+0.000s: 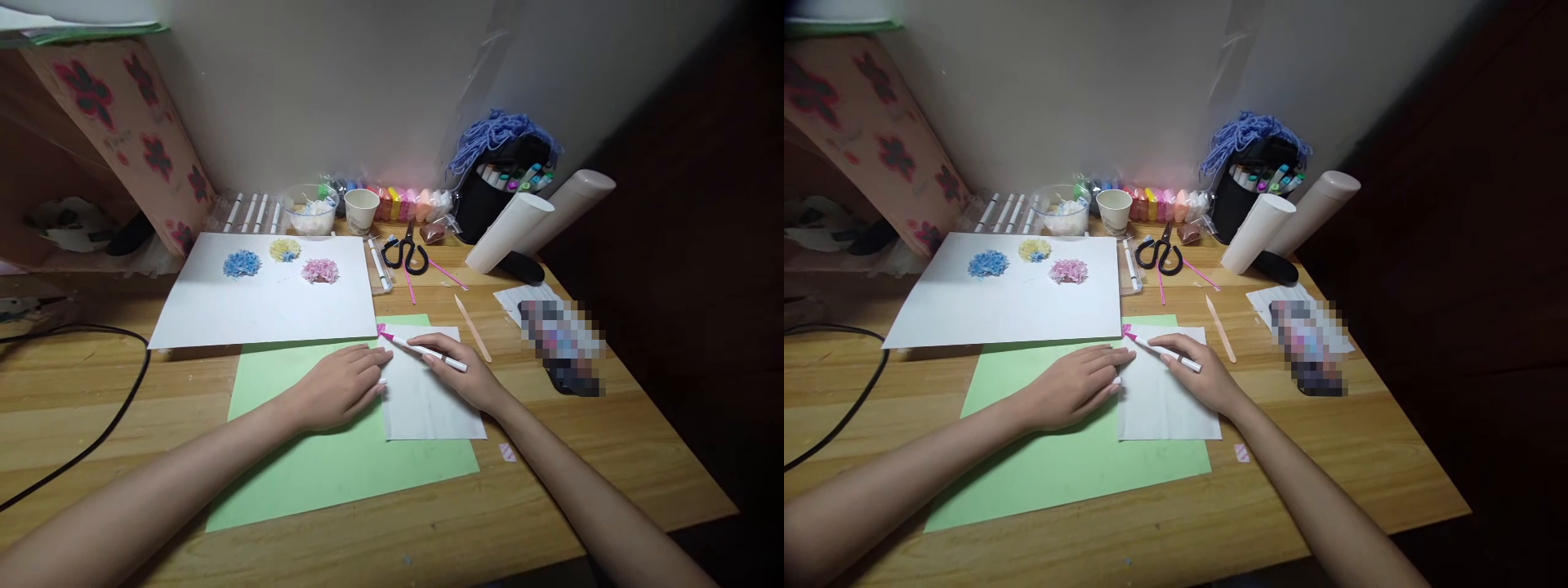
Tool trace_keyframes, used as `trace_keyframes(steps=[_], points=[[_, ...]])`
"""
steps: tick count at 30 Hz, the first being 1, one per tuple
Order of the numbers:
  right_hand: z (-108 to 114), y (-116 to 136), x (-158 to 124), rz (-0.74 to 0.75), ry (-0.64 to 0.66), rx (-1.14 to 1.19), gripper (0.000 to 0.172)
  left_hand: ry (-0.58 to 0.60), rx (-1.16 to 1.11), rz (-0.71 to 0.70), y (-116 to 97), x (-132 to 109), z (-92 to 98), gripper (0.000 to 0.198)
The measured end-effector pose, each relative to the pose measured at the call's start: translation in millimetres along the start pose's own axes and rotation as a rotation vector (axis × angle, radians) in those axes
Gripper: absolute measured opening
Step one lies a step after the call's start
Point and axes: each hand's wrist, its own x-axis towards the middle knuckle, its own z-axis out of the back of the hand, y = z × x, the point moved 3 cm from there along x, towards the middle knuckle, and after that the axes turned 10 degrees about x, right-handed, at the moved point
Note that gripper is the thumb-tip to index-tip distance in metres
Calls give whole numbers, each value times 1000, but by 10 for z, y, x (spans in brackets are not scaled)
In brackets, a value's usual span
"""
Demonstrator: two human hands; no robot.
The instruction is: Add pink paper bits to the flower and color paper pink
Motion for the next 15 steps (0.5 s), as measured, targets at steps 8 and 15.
trace_keyframes(steps=[8, 15], points=[[11, -10, 10, 26, -41, 23, 25, 14, -9, 4, 0, 4, -5, 30], [35, -22, -9, 31, -83, 17, 26, -22, 25, -4, -8, -15, -2, 29]])
